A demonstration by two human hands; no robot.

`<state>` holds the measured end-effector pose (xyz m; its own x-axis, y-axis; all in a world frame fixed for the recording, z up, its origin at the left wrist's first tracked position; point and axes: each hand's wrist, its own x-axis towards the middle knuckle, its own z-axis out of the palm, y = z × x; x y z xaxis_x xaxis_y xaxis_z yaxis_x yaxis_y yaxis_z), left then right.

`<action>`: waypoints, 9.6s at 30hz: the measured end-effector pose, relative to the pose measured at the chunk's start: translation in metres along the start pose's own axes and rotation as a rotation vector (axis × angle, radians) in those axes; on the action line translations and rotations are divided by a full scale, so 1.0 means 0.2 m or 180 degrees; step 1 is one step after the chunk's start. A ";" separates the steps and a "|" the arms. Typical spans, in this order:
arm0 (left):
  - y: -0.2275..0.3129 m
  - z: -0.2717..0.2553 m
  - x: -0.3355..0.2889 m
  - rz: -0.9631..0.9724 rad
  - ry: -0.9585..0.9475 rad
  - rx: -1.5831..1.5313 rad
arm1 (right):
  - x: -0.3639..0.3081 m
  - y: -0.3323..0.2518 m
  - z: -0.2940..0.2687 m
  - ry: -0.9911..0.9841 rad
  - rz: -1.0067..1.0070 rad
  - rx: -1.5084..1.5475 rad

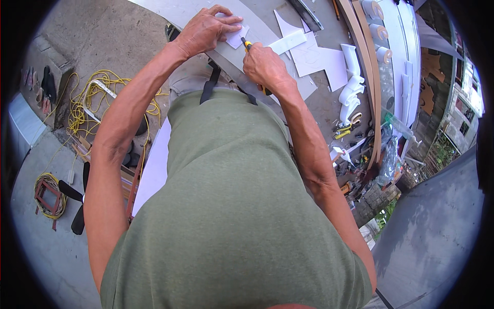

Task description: Cutting and sanding plastic or foam core letters for a sign.

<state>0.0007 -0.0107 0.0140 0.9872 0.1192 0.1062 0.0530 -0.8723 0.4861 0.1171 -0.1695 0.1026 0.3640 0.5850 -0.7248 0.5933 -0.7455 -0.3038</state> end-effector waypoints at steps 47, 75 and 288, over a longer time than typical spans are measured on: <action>0.22 0.03 -0.14 -0.0608 0.0231 0.0300 | -0.06 0.05 0.06 0.0432 -0.0175 -0.0742; 0.30 0.09 -0.19 -0.1024 0.0971 -0.0105 | -0.12 0.25 0.19 0.0412 -0.0193 0.0055; 0.31 0.16 -0.15 -0.1416 0.1175 -0.0162 | 0.05 0.08 0.06 0.0392 -0.0685 -0.0625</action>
<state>-0.0205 -0.0834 0.0122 0.7531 0.6347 0.1731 0.4345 -0.6775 0.5934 0.1209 -0.1791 0.0825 0.2922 0.7657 -0.5730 0.7889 -0.5316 -0.3082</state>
